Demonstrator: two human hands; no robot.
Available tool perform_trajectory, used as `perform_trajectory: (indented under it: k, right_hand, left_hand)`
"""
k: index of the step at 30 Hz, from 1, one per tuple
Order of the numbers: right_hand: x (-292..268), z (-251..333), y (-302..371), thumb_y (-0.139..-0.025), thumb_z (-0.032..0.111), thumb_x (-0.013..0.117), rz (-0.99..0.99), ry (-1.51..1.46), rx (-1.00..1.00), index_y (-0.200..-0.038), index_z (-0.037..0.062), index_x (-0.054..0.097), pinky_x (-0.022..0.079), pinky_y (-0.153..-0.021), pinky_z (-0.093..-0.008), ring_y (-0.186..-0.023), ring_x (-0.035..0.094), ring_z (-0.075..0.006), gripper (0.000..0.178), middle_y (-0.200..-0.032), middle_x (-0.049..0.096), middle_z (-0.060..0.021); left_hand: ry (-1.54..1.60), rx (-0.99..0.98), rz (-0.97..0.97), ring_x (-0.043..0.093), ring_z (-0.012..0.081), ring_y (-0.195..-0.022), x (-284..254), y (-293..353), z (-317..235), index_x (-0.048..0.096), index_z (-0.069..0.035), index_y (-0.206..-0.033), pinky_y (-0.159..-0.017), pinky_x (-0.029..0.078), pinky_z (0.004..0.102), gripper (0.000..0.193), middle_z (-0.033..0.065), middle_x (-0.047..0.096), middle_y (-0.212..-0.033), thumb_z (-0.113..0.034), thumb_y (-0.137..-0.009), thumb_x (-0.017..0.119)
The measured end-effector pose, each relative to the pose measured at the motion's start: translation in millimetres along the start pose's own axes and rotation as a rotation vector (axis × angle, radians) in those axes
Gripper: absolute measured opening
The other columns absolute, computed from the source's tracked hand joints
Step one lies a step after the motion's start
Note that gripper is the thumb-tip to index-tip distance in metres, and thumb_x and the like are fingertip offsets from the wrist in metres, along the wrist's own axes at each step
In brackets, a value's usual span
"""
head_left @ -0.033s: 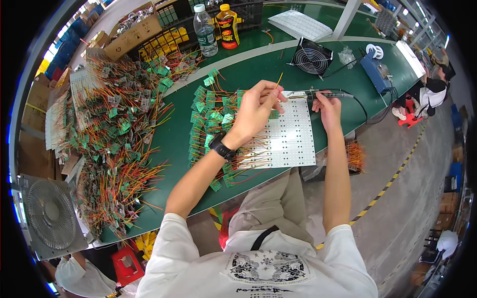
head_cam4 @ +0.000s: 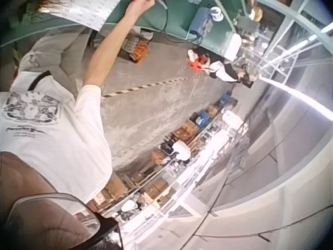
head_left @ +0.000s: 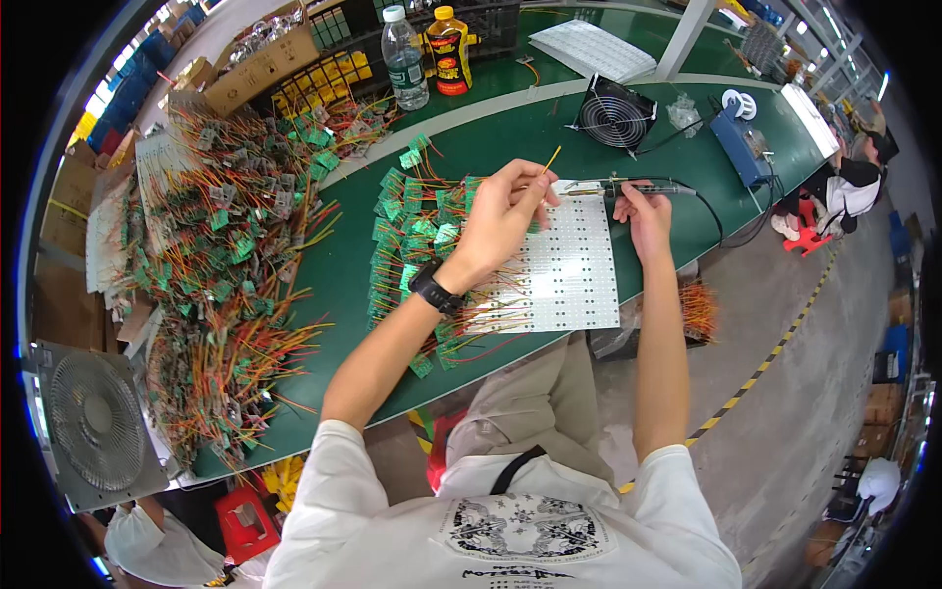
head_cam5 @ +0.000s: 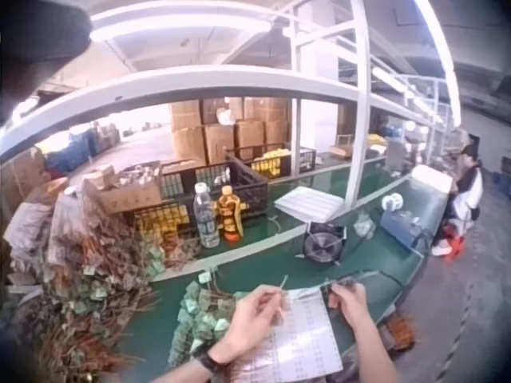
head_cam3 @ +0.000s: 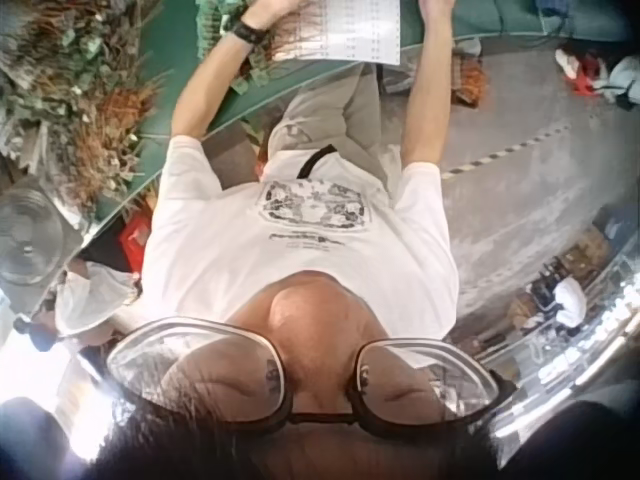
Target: The person solders electrical wires onto an LED circuit board assembly using a soldering iron.
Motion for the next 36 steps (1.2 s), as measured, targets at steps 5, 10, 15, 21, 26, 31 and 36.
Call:
perform_trajectory:
  k: [5, 10, 15, 21, 26, 31, 36]
  right_hand:
    - [5, -3, -5, -0.086, 0.009, 0.066, 0.024, -0.047, -0.015, -0.094, -0.0026, 0.063, 0.042, -0.05, -0.024, -0.053, 0.059, -0.0153, 0.015, -0.068, 0.063, -0.0088]
    - [6, -4, -8, -0.086, 0.01, 0.066, 0.027, -0.067, 0.013, -0.095, -0.0026, 0.063, 0.043, -0.051, -0.0242, -0.054, 0.059, -0.0156, 0.016, -0.069, 0.064, -0.0086]
    - [14, -9, -9, -0.088, 0.011, 0.066, 0.085, 0.094, 0.089, -0.097, -0.0029, 0.062, 0.044, -0.052, -0.0247, -0.057, 0.06, -0.0172, 0.018, -0.071, 0.064, -0.0094]
    - [5, -7, -3, -0.087, 0.008, 0.065, 0.048, 0.027, -0.021, -0.097, -0.0039, 0.062, 0.045, -0.051, -0.025, -0.054, 0.06, -0.018, 0.016, -0.068, 0.064, -0.0102]
    - [6, -9, -3, -0.086, 0.008, 0.066, 0.078, 0.063, -0.025, -0.097, -0.004, 0.062, 0.044, -0.051, -0.0248, -0.055, 0.061, -0.0181, 0.017, -0.069, 0.064, -0.0104]
    - [8, -9, -3, -0.086, 0.008, 0.066, 0.079, 0.059, -0.024, -0.097, -0.004, 0.062, 0.044, -0.051, -0.0247, -0.055, 0.061, -0.0182, 0.017, -0.07, 0.064, -0.0103]
    - [10, -6, -2, -0.086, 0.008, 0.066, 0.089, 0.089, -0.051, -0.097, -0.0039, 0.062, 0.044, -0.051, -0.0249, -0.054, 0.061, -0.0181, 0.017, -0.067, 0.064, -0.0104]
  left_hand:
    - [-0.561, 0.161, 0.068, 0.064, 0.0198, -0.064, -8, -7, 22, 0.067, -0.001, -0.091, -0.058, 0.048, 0.0325, 0.018, 0.0085, 0.068, -0.077, -0.017, -0.092, 0.06]
    - [-1.092, 0.276, 0.06, 0.065, 0.0305, -0.07, -8, 3, 40, 0.069, -0.006, -0.079, -0.061, 0.051, 0.0424, 0.015, 0.0116, 0.067, -0.076, -0.019, -0.083, 0.064]
    - [-1.143, 0.315, 0.035, 0.064, 0.0312, -0.068, -5, 3, 49, 0.067, -0.006, -0.082, -0.058, 0.051, 0.0414, 0.013, 0.0116, 0.067, -0.076, -0.017, -0.084, 0.061]
    - [-1.176, 0.323, 0.006, 0.065, 0.032, -0.068, -7, 3, 52, 0.066, -0.005, -0.083, -0.058, 0.051, 0.0425, 0.012, 0.0128, 0.066, -0.075, -0.016, -0.084, 0.062]
    - [-1.176, 0.268, 0.027, 0.065, 0.0318, -0.068, -9, 2, 54, 0.066, -0.005, -0.083, -0.058, 0.051, 0.0428, 0.012, 0.0127, 0.066, -0.075, -0.016, -0.084, 0.062]
    - [-1.152, 0.259, 0.02, 0.065, 0.0318, -0.069, -11, 0, 59, 0.066, -0.006, -0.083, -0.058, 0.051, 0.0429, 0.011, 0.0128, 0.066, -0.075, -0.016, -0.084, 0.062]
    - [-1.171, 0.245, 0.028, 0.065, 0.0321, -0.069, -9, 0, 60, 0.067, -0.005, -0.082, -0.059, 0.051, 0.0431, 0.012, 0.0128, 0.067, -0.077, -0.016, -0.084, 0.062]
Point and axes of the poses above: each hand's wrist, its own y-axis away from the middle knuckle, its own x-axis out of the palm, z = x × y, the point moved 6 cm from there along -y, towards the middle knuckle
